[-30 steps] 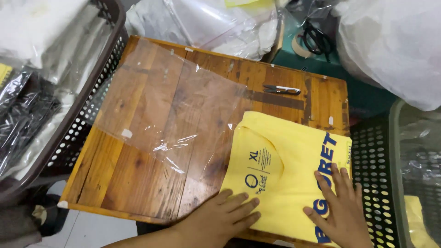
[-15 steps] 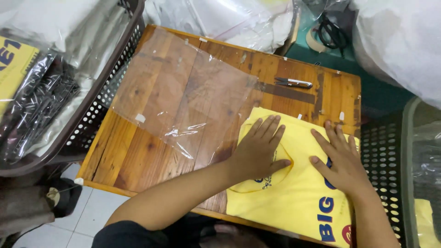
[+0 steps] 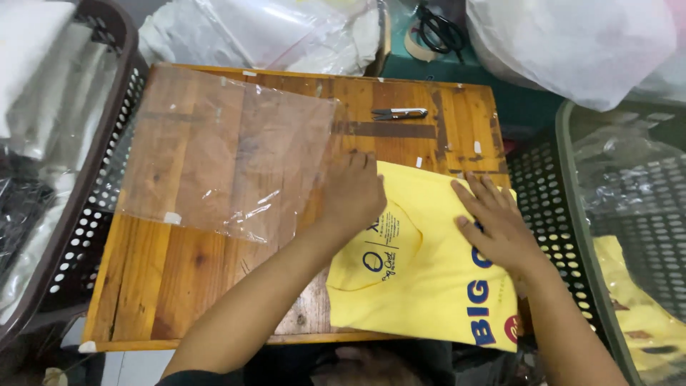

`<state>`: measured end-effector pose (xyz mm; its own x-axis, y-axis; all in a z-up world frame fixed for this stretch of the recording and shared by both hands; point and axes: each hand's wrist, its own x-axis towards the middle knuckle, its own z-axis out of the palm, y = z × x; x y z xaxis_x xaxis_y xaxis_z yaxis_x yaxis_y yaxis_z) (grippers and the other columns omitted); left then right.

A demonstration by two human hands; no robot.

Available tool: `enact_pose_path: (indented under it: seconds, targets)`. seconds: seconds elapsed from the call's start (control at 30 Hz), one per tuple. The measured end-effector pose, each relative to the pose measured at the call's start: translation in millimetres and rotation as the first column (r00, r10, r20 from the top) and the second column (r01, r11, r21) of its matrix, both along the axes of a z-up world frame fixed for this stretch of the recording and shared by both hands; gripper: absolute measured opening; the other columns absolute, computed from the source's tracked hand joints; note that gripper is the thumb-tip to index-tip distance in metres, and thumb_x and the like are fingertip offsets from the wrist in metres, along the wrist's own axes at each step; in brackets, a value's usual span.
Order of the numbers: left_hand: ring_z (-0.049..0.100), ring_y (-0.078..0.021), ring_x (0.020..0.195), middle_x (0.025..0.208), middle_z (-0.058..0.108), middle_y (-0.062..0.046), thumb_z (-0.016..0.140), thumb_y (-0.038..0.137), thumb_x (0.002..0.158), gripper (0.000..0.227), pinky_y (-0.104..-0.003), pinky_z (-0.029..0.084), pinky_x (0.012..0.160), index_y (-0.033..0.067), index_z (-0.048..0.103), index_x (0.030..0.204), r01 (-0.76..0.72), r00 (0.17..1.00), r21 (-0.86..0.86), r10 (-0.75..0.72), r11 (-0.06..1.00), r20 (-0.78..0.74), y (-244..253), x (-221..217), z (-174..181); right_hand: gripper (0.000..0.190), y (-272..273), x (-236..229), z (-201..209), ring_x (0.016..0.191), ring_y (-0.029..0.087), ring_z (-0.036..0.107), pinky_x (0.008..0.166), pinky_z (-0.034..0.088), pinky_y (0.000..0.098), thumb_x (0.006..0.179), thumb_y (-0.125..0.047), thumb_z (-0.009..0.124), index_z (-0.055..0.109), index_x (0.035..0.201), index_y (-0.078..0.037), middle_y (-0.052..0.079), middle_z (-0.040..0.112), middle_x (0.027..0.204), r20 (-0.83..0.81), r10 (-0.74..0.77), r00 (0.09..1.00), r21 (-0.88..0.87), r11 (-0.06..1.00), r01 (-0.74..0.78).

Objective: The person folds a yellow t-shirt and places it into a clear plastic bag on a wooden table. They smooth the shirt inside the bag, then cut a piece of tape with scissors and write on it with a pencil before placing the tape on the package.

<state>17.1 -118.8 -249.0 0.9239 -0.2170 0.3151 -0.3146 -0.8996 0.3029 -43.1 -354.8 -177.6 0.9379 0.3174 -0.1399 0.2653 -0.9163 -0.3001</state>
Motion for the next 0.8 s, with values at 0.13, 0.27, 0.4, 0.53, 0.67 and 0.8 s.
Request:
enact_pose_path:
  seconds: [0.13,0.27,0.4,0.53,0.67,0.8]
  targets:
    - [0.046,-0.0251,0.082,0.074,0.053,-0.001,0.045,0.025,0.075,0.022,-0.039,0.031,0.065,0.0148,0.063,0.081,-0.037,0.999,0.155,0.033,0.987,0.031,13,41,-1,0.043,-19,12,3,0.119,0.036,0.036,0.098,0.025,0.0470,0.090,-0.027,0.038,0.042,0.130,-0.011,0.018,0.044,0.126,0.192,-0.144,0.971,0.142,0.983,0.118]
    - [0.063,-0.0302,0.077,0.073,0.064,-0.011,0.058,0.024,0.066,0.019,-0.039,0.049,0.058,0.0130,0.067,0.079,0.013,0.925,-0.043,-0.028,0.999,-0.379,26,51,40,0.025,-46,24,-9,0.110,0.028,0.049,0.091,0.037,0.0372,0.087,-0.026,0.049,0.059,0.108,-0.018,0.002,0.054,0.114,0.256,-0.184,0.949,-0.042,0.979,0.201]
    - [0.062,-0.0266,0.086,0.080,0.064,-0.009,0.057,0.023,0.069,0.021,-0.036,0.050,0.066,0.0159,0.064,0.088,-0.086,0.842,-0.347,-0.118,0.934,-0.527,40,58,30,0.015,-46,29,-8,0.099,0.032,0.054,0.081,0.043,0.0368,0.084,-0.018,0.054,0.062,0.096,-0.015,0.002,0.055,0.105,0.310,-0.160,0.937,-0.017,0.985,0.173]
    - [0.056,-0.0354,0.089,0.095,0.053,-0.018,0.061,-0.004,0.061,0.038,-0.043,0.049,0.074,-0.0003,0.052,0.098,0.025,0.962,-0.079,-0.046,0.997,-0.270,17,13,58,0.024,-25,30,7,0.104,0.027,0.052,0.081,0.043,0.0347,0.087,-0.023,0.048,0.057,0.109,-0.017,0.004,0.056,0.103,0.348,-0.084,0.934,-0.196,0.967,0.161]
    - [0.039,-0.0329,0.109,0.118,0.042,-0.017,0.057,0.030,0.068,0.051,-0.043,0.031,0.090,0.0049,0.046,0.111,0.586,0.801,0.024,-0.574,0.810,-0.170,-16,-89,80,0.041,6,36,21,0.102,0.030,0.048,0.083,0.038,0.0403,0.086,-0.039,0.040,0.049,0.118,-0.015,0.010,0.053,0.106,0.187,0.056,0.981,-0.080,0.996,-0.042]
    - [0.049,-0.0298,0.101,0.113,0.052,-0.012,0.043,0.032,0.078,0.042,-0.043,0.036,0.086,0.0089,0.050,0.113,0.677,0.588,0.455,-0.797,0.579,0.138,-31,-155,65,0.050,34,41,39,0.102,0.029,0.049,0.085,0.035,0.0436,0.077,-0.043,0.050,0.044,0.118,-0.015,0.007,0.053,0.116,-0.131,-0.009,0.991,-0.120,0.993,-0.007]
